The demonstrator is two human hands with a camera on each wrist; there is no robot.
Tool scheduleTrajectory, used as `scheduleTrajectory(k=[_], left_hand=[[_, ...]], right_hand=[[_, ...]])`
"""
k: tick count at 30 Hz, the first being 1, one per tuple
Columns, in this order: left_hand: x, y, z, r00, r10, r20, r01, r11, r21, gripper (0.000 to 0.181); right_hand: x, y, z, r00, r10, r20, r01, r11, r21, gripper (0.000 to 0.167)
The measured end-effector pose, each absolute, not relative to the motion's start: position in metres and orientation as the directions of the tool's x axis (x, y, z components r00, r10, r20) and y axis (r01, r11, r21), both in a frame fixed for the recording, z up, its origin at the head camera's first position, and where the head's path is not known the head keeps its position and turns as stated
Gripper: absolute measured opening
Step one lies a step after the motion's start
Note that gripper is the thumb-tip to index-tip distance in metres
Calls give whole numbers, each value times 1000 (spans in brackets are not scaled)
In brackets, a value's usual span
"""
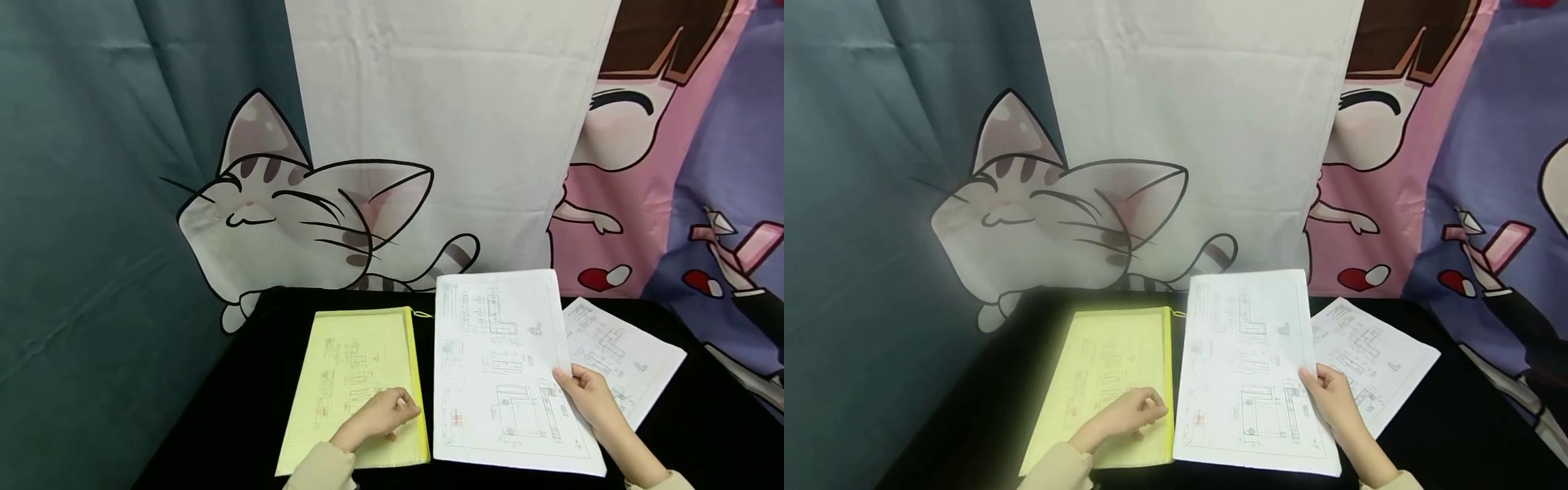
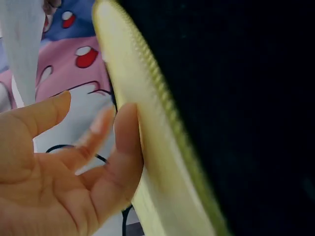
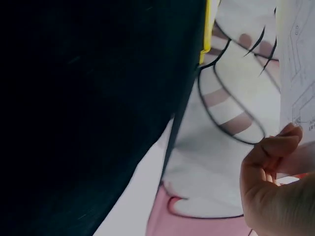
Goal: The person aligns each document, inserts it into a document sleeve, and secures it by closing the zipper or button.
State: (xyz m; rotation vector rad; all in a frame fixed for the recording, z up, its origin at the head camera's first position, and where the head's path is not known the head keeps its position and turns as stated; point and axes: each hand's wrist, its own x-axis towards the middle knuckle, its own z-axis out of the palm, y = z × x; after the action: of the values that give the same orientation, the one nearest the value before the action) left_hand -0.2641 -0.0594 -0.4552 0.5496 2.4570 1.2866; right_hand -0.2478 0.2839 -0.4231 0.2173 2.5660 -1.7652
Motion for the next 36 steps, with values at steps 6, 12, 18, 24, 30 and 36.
scheduleTrajectory(k=[6, 12, 18, 24, 30, 36], left_hand=[[-278, -40, -465, -932, 334, -140, 163, 733, 661, 44], [-285, -36, -456, -927, 325, -189, 122, 735, 667, 33], [-283, -46, -446, -862, 390, -324, -17, 615, 788, 32], [-281, -50, -449, -846, 429, -315, 9, 604, 797, 29], [-280, -51, -450, -837, 482, -260, 95, 596, 798, 29], [-274, -46, -448, -836, 526, -153, 211, 567, 796, 31]], right_hand=[[-245, 294, -436, -986, 25, -166, 162, 388, -907, 48], [-239, 298, -434, -984, -73, -161, 117, 416, -902, 49], [-236, 304, -436, -963, -228, -147, 37, 425, -905, 50], [-239, 309, -438, -901, -407, -148, -23, 385, -923, 47], [-241, 306, -440, -878, -449, -167, -19, 382, -924, 41], [-247, 297, -440, -897, -409, -170, -9, 402, -916, 39]])
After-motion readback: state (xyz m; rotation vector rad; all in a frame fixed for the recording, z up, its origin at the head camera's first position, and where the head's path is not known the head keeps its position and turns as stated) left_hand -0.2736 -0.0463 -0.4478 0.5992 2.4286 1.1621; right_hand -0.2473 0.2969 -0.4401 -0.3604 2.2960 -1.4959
